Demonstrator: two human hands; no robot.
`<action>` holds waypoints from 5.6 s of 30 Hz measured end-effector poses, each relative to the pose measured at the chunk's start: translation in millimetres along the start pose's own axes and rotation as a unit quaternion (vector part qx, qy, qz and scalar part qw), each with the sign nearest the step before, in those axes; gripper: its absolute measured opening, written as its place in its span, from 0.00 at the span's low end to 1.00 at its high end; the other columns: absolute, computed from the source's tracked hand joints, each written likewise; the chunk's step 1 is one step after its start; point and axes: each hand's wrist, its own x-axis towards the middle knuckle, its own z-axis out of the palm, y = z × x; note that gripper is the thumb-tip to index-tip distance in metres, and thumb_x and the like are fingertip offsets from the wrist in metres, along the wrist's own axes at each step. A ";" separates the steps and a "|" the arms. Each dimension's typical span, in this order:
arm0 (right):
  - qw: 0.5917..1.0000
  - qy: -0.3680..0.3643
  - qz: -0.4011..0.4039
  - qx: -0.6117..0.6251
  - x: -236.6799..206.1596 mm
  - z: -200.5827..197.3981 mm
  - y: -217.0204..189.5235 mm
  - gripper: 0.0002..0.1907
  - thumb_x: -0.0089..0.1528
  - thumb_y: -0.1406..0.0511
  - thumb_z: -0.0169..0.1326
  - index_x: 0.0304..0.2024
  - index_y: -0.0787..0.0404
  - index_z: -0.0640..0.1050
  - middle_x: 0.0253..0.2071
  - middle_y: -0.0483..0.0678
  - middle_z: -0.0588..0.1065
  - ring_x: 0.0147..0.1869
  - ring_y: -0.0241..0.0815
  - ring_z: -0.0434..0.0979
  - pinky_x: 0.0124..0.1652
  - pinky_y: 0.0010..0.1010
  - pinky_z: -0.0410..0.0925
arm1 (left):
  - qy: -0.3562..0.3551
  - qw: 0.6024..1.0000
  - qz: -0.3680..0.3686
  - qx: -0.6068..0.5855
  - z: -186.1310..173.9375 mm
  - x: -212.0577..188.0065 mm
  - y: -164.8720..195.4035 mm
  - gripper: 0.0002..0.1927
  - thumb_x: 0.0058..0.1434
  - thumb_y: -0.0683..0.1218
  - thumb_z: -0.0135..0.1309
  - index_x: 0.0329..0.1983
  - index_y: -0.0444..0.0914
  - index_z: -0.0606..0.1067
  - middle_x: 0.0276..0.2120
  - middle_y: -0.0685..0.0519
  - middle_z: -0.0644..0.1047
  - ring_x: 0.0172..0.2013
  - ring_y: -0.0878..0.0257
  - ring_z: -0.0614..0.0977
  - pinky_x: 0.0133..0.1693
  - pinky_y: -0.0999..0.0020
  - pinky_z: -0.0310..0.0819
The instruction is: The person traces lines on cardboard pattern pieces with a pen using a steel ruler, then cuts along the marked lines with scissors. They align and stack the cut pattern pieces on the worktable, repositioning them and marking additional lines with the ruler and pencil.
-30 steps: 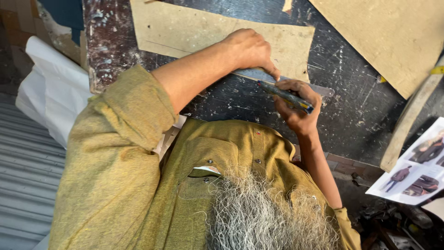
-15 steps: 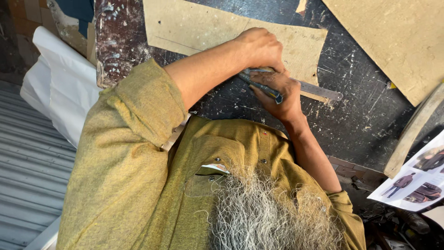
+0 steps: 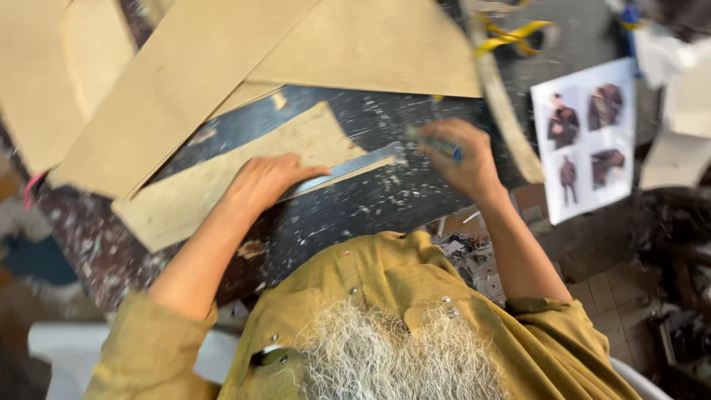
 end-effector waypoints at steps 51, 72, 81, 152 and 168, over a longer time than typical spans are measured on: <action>0.958 -0.031 0.021 -0.283 -81.1 -196.6 230.4 0.38 0.54 0.73 0.55 0.68 0.62 0.69 0.67 0.61 0.64 0.73 0.65 0.57 0.62 0.59 0.52 | 0.353 0.771 -0.496 -0.188 98.6 60.1 272.7 0.11 0.61 0.42 0.57 0.42 0.35 0.68 0.37 0.44 0.75 0.37 0.47 0.79 0.36 0.52 0.76; 0.982 -0.055 -0.028 -0.180 -23.3 -126.2 198.2 0.19 0.60 0.72 0.60 0.55 0.66 0.81 0.40 0.57 0.78 0.42 0.52 0.78 0.45 0.42 0.71 | 0.444 0.578 -0.653 -0.205 152.1 -13.2 293.6 0.41 0.44 0.60 0.74 0.52 0.33 0.70 0.44 0.42 0.73 0.42 0.49 0.76 0.43 0.54 0.72; 0.956 -0.134 0.217 0.146 -39.9 -137.5 226.1 0.17 0.60 0.75 0.54 0.52 0.72 0.79 0.36 0.48 0.76 0.33 0.35 0.73 0.32 0.22 0.65 | 0.587 0.469 -0.576 -0.320 155.2 -29.4 314.9 0.15 0.61 0.50 0.64 0.34 0.32 0.80 0.22 0.52 0.78 0.25 0.65 0.75 0.31 0.67 0.70; 0.947 -0.138 0.233 0.170 -48.0 -338.0 260.1 0.14 0.70 0.60 0.60 0.48 0.65 0.77 0.34 0.51 0.76 0.36 0.41 0.74 0.36 0.33 0.67 | 0.451 0.775 -0.441 -0.010 140.3 61.3 243.2 0.34 0.64 0.70 0.56 0.65 0.48 0.70 0.71 0.49 0.60 0.72 0.40 0.57 0.62 0.32 0.53; 0.930 -0.034 0.184 0.317 -155.1 -287.3 260.9 0.16 0.74 0.63 0.59 0.54 0.70 0.74 0.36 0.48 0.74 0.36 0.32 0.71 0.37 0.23 0.64 | 0.440 0.742 -0.501 -0.061 147.4 23.4 213.6 0.11 0.65 0.44 0.50 0.48 0.41 0.63 0.62 0.40 0.62 0.73 0.32 0.57 0.71 0.28 0.44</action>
